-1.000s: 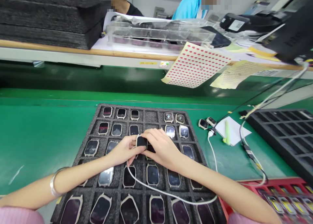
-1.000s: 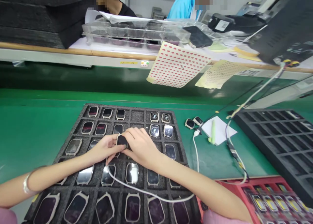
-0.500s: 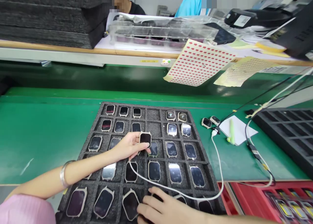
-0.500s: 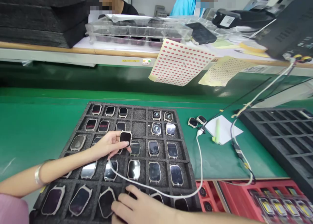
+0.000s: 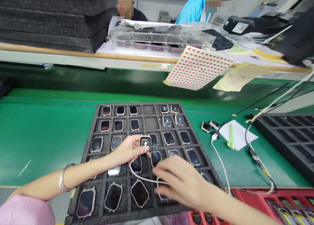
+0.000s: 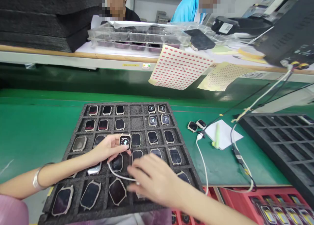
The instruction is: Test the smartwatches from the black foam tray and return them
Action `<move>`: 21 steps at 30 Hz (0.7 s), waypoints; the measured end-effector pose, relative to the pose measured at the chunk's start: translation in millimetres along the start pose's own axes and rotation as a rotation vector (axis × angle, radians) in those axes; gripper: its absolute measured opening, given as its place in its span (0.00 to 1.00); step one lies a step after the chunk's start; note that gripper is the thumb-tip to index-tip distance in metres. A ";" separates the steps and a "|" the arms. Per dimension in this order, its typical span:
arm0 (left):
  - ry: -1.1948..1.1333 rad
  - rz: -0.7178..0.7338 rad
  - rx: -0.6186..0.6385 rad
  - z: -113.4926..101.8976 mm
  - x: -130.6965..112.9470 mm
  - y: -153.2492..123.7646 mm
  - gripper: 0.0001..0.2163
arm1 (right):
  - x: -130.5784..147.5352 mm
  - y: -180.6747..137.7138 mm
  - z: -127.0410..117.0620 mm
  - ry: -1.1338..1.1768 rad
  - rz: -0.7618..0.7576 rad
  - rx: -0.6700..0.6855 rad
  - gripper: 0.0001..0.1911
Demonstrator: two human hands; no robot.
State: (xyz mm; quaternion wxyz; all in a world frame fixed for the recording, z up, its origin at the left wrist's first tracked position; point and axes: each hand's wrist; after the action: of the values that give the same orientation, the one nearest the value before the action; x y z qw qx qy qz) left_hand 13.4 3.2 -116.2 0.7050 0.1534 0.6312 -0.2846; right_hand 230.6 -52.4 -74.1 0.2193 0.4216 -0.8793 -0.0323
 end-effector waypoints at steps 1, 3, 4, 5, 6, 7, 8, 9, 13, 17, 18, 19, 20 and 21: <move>-0.004 -0.001 0.000 0.0 2.4 0.4 0.15 | -6.5 8.5 -1.0 -0.009 0.059 -0.029 0.18; -0.005 0.001 -0.001 -0.6 5.7 1.3 0.17 | -19.1 25.8 0.9 -0.019 0.134 -0.040 0.25; -0.002 0.002 -0.003 -1.0 6.7 1.7 0.18 | -24.5 33.6 3.6 -0.019 0.147 -0.032 0.28; 0.002 0.002 -0.007 -1.4 7.2 2.1 0.19 | -29.0 40.6 7.0 -0.016 0.151 -0.023 0.28; 0.006 0.001 -0.014 -1.7 7.5 2.4 0.18 | -32.6 46.5 10.5 -0.012 0.151 -0.017 0.27; 0.009 0.000 -0.024 -2.1 7.6 2.6 0.18 | -35.4 51.1 13.9 -0.004 0.149 -0.013 0.23; 0.008 -0.001 -0.037 -2.5 7.6 2.7 0.18 | -37.5 54.7 16.9 0.010 0.146 -0.011 0.21; 0.006 -0.002 -0.051 -2.8 7.6 2.7 0.17 | -39.2 57.1 19.2 0.029 0.143 -0.011 0.18; 0.001 -0.001 -0.079 -2.9 6.9 2.4 0.16 | -43.9 59.5 23.3 0.091 0.128 0.006 0.19; -0.007 0.003 -0.095 -1.7 6.1 2.1 0.16 | -46.6 56.9 25.6 0.118 0.123 -0.016 0.19; -0.010 0.003 -0.095 -1.6 6.4 2.1 0.16 | -46.9 56.3 26.4 0.125 0.124 -0.025 0.19; -0.011 0.003 -0.093 -1.6 7.1 2.0 0.16 | -46.9 55.7 27.2 0.131 0.126 -0.032 0.19; -0.009 0.004 -0.088 -1.8 8.0 1.8 0.16 | -46.9 55.3 27.9 0.133 0.128 -0.035 0.19; -0.005 0.004 -0.084 -2.0 9.2 1.7 0.17 | -46.8 54.9 28.5 0.132 0.129 -0.036 0.20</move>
State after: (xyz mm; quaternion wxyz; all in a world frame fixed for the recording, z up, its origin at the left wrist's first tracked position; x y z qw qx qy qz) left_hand 13.1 3.8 -125.7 0.7131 0.1244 0.6404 -0.2569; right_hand 204.5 14.6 -103.3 0.2860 0.3614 -0.8874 -0.0061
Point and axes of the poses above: each hand's wrist, its own y-axis towards the middle knuckle, its own z-axis out of the palm, x = y × z, and after that the axes turned 6 degrees about z, right-handed
